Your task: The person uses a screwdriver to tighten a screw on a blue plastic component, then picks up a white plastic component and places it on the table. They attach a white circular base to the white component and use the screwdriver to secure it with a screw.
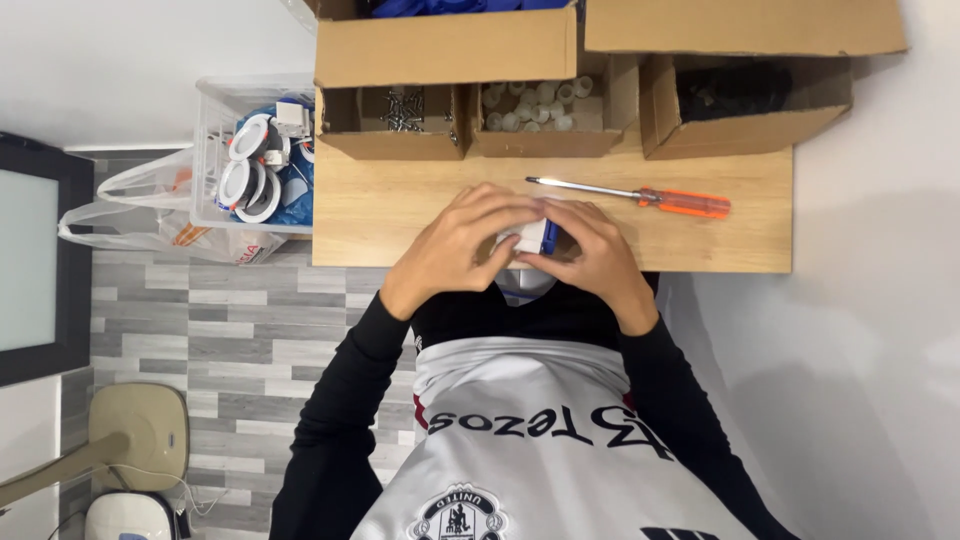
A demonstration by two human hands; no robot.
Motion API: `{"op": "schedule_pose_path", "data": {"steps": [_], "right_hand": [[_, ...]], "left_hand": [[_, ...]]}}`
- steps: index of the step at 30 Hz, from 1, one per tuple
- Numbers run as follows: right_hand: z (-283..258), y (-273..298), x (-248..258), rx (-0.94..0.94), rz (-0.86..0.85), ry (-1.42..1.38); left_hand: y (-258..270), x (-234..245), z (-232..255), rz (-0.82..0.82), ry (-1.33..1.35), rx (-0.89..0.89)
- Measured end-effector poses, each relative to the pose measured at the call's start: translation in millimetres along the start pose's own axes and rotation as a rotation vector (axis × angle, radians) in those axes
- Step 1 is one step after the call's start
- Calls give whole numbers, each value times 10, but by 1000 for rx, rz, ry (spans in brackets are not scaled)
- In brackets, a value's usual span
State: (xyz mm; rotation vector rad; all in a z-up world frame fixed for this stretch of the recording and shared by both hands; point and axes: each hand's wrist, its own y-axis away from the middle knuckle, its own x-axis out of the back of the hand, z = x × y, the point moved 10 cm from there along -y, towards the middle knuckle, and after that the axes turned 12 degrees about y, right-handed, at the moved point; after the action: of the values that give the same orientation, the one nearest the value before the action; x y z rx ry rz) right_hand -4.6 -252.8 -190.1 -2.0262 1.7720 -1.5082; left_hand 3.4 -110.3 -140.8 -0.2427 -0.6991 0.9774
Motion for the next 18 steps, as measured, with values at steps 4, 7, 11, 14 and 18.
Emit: {"op": "schedule_pose_path", "data": {"steps": [4, 7, 11, 14, 18], "right_hand": [[15, -40, -42, -19, -31, -12], [50, -63, -68, -41, -46, -6], [71, -139, -81, -68, -60, -15], [84, -156, -88, -64, -54, -25], [89, -224, -66, -62, -47, -43]], "left_hand": [[21, 89, -110, 2, 69, 40], [-50, 171, -153, 12, 76, 48], [-64, 226, -301, 52, 77, 60], [-85, 278, -438, 136, 157, 89], [-194, 382, -516, 303, 398, 78]]}}
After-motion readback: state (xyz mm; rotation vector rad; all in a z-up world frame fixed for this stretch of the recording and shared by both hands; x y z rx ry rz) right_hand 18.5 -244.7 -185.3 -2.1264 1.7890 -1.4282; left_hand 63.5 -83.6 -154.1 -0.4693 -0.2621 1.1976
